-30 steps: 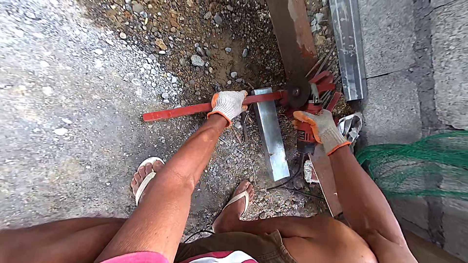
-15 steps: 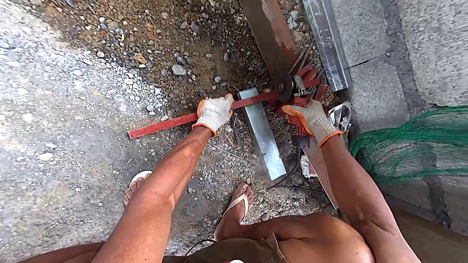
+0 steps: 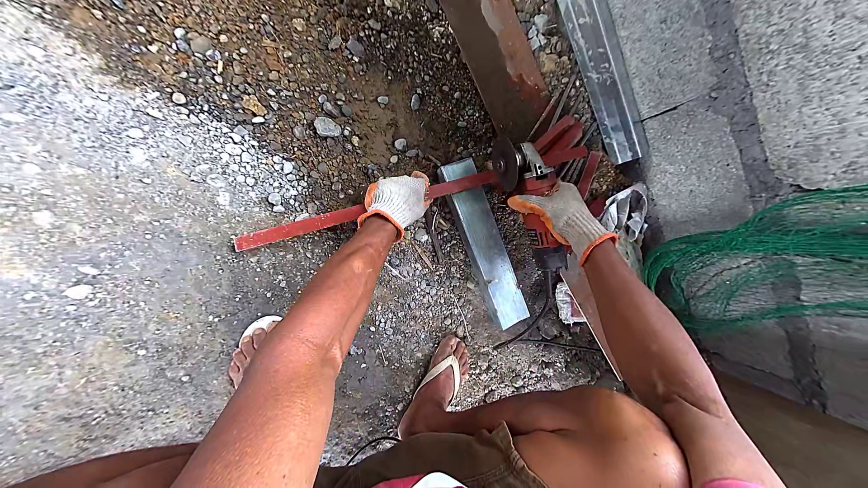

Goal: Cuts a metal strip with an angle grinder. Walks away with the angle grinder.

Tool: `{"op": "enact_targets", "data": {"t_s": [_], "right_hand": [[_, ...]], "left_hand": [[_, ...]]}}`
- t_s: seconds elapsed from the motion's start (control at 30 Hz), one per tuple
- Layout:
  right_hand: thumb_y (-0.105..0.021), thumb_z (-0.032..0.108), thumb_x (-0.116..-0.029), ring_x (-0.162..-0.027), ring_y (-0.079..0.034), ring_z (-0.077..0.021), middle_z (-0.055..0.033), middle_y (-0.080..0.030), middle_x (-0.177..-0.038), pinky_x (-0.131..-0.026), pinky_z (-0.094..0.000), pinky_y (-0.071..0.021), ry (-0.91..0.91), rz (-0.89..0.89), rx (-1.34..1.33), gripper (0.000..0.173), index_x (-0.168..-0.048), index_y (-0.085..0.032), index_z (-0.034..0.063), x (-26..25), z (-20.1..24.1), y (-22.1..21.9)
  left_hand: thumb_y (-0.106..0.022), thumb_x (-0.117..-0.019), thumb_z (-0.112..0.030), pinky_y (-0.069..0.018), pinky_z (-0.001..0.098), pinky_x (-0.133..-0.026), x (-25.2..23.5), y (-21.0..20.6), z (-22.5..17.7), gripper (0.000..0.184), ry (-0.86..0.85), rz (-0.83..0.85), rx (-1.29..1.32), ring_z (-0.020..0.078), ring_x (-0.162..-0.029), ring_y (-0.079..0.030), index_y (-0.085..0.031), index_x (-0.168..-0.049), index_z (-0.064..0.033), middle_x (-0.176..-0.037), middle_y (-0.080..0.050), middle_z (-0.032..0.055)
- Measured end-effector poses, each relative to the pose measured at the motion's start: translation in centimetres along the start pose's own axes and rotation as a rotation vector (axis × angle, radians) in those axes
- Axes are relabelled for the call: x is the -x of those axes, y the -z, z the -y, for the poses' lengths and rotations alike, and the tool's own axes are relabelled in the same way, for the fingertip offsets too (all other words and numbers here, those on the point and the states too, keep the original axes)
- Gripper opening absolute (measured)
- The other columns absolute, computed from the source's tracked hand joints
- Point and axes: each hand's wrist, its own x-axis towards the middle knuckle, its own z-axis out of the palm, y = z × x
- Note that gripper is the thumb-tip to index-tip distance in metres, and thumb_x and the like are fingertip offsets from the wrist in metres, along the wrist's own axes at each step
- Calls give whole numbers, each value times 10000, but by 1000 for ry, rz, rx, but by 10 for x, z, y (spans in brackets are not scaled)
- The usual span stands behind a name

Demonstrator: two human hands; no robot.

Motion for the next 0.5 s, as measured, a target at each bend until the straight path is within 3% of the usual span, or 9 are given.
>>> {"op": "enact_targets", "data": {"t_s": [0.5], "right_hand": [[-922,509,-671,-851,-734,-208,-79,-743,-950,-786,-469,-624,-22,1,1,671,-1134,-681,87,-4,2,-5]], "left_hand": [[-579,-1002,-397,-543,646,-757,3,4,-3,378,26,8,-6,448,-972,-700,-670,-1109,-46,-999,-710,226]]}}
